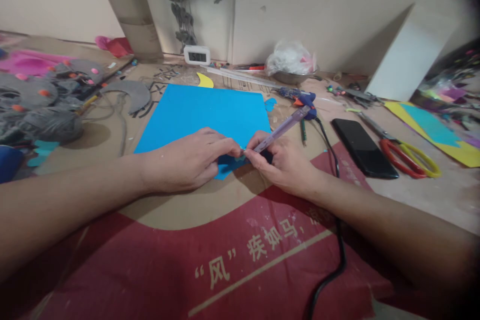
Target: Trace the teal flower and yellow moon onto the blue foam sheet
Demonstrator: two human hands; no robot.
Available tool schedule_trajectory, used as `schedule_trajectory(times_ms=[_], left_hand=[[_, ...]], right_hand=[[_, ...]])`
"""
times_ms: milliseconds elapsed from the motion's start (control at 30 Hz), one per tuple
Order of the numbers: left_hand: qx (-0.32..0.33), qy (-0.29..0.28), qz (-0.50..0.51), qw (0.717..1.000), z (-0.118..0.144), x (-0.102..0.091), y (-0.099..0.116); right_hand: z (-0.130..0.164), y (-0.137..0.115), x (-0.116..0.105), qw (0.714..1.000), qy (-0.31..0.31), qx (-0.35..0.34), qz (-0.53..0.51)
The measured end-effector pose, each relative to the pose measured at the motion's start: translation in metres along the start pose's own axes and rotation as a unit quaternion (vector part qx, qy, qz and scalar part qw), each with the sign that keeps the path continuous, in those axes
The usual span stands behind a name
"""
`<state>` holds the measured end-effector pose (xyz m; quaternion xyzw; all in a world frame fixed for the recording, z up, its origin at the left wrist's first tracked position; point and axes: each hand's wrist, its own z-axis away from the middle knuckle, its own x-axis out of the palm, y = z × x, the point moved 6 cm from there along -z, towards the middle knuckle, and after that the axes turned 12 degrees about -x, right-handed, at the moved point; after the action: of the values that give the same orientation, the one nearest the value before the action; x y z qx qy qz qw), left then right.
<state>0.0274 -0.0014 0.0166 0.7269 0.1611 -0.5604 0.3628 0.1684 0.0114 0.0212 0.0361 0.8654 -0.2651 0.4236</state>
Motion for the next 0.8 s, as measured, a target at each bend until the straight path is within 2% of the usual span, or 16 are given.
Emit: schedule_trajectory(times_ms=[800], left_hand=[[0.002, -0.004, 0.008, 1.000, -0.0005, 0.0008, -0.0004]], right_hand=[[0.0006, 0.0005, -0.0003, 1.000, 0.004, 0.009, 0.000]])
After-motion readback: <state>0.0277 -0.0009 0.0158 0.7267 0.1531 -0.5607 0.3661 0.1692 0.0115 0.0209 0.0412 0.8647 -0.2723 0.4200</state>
